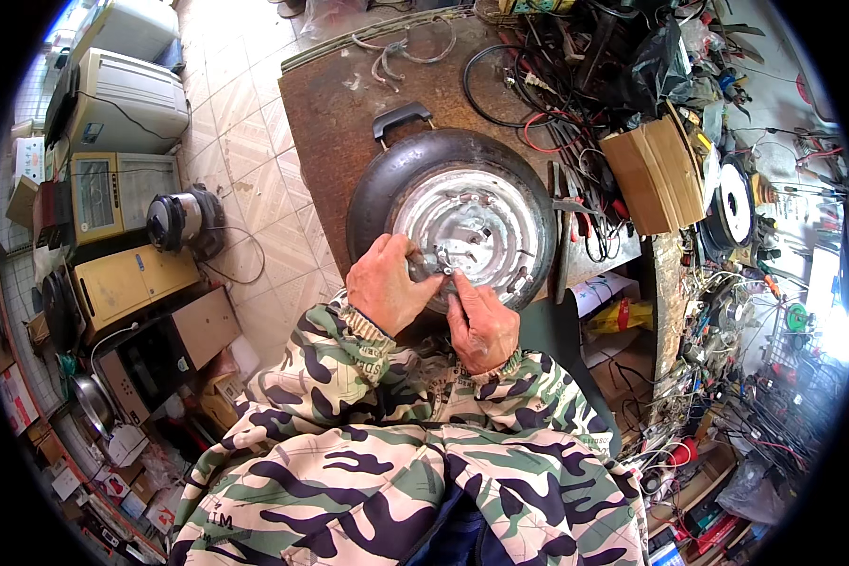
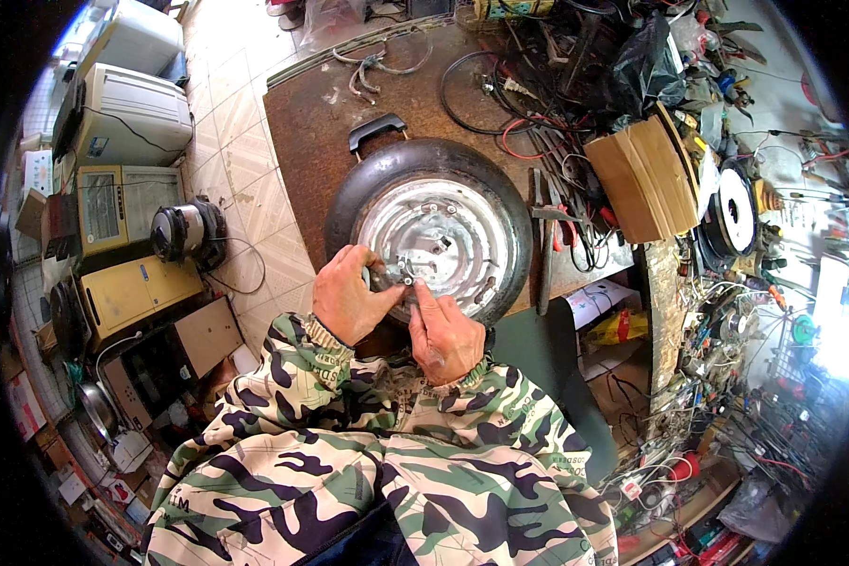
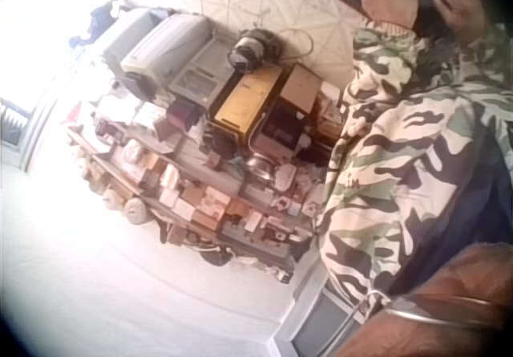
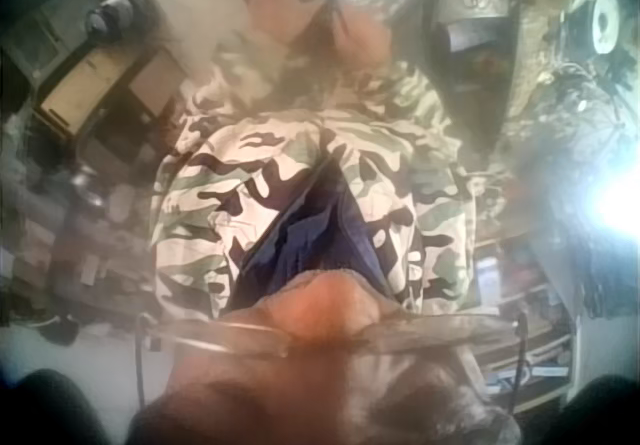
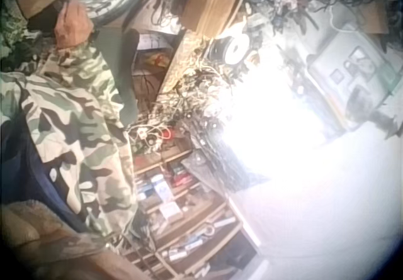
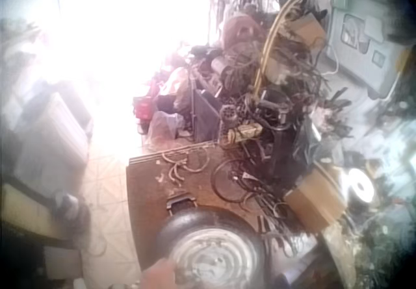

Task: The person works on a circular metal part placed on a cluttered workbench. They use a small tool to scrape or adjust the surface, then use their fingers to press and test small components on the part. The person continues to manipulate the part and tool throughout the clip.

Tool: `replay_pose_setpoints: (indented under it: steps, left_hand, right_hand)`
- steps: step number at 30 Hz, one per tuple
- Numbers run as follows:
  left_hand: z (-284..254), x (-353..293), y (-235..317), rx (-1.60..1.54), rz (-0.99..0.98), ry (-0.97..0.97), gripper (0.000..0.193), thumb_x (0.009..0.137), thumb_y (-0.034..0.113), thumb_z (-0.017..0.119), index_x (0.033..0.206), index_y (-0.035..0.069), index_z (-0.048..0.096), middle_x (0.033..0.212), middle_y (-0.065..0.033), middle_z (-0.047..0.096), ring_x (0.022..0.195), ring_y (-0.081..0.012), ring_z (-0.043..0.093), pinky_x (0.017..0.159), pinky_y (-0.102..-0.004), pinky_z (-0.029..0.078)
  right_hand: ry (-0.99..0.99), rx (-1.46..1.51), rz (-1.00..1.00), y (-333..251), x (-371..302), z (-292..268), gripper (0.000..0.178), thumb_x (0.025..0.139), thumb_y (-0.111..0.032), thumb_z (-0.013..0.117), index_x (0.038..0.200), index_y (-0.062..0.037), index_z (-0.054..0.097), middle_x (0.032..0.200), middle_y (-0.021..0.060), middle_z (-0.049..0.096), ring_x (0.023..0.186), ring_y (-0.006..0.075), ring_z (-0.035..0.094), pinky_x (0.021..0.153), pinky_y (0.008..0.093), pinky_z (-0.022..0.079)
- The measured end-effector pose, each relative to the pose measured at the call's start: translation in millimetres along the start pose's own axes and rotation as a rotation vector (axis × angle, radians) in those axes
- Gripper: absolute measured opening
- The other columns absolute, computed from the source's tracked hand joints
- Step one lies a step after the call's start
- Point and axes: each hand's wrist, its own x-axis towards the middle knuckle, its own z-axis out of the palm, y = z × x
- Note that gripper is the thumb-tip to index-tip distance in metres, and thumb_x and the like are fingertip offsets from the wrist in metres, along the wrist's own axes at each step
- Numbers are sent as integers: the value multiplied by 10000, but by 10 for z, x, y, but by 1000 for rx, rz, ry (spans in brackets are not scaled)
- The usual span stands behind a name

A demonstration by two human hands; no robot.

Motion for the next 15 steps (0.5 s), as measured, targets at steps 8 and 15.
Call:
replay_pose_setpoints:
  steps: [8,15]
  left_hand:
    - [17,10,-12,-12,19,14,399,720,242,953,941,33,693,939,-140,703,912,-351,718,810,-436,573]
    - [24,19,-30,-11,36,22,409,711,250,958,924,32,685,923,-140,703,903,-349,714,807,-438,571]
  right_hand:
    - [-174,-206,-134,106,-58,-71,633,948,-116,705,1568,-68,584,831,90,640,559,306,648,518,446,533]
    - [-267,-356,-284,186,-29,-119,722,898,-90,665,1595,22,516,796,74,582,583,238,651,514,404,541]
